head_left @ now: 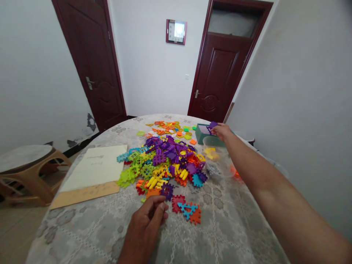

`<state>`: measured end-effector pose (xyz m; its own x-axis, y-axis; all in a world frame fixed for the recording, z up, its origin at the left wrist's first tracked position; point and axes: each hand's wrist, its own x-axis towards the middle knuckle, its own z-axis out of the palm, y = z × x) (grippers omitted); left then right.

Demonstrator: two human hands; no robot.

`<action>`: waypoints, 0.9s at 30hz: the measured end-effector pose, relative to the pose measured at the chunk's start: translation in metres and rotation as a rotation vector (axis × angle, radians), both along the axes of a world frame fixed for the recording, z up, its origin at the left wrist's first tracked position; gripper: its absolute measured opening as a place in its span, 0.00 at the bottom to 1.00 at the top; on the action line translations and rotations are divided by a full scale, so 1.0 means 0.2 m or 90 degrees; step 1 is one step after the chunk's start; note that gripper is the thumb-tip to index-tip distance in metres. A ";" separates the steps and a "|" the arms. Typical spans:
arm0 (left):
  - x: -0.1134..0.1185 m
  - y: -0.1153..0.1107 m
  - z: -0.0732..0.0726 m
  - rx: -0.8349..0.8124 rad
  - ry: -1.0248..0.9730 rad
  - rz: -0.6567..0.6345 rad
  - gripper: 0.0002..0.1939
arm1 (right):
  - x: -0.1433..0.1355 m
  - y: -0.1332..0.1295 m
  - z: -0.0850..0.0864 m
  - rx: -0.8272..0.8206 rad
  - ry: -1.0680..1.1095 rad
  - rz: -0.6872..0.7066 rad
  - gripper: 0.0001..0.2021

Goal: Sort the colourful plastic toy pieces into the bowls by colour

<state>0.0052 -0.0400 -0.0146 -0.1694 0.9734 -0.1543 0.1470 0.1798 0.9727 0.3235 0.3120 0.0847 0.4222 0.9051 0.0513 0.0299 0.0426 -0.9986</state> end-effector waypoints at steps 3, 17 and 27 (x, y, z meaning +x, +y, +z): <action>0.00 0.01 0.00 0.002 0.007 0.002 0.19 | -0.01 0.01 -0.02 0.003 0.006 -0.023 0.19; -0.04 0.02 -0.02 0.129 0.097 0.134 0.16 | -0.47 -1.04 -0.27 0.118 -0.413 0.448 0.12; -0.08 0.05 -0.05 0.191 0.149 0.189 0.13 | -0.75 -1.38 -0.58 0.226 -0.732 0.490 0.21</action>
<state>-0.0101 -0.0295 -0.0250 -0.4428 0.8739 0.2008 0.3524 -0.0363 0.9351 0.1734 0.0363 -0.0322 -0.5910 0.7526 0.2903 0.6567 0.6579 -0.3687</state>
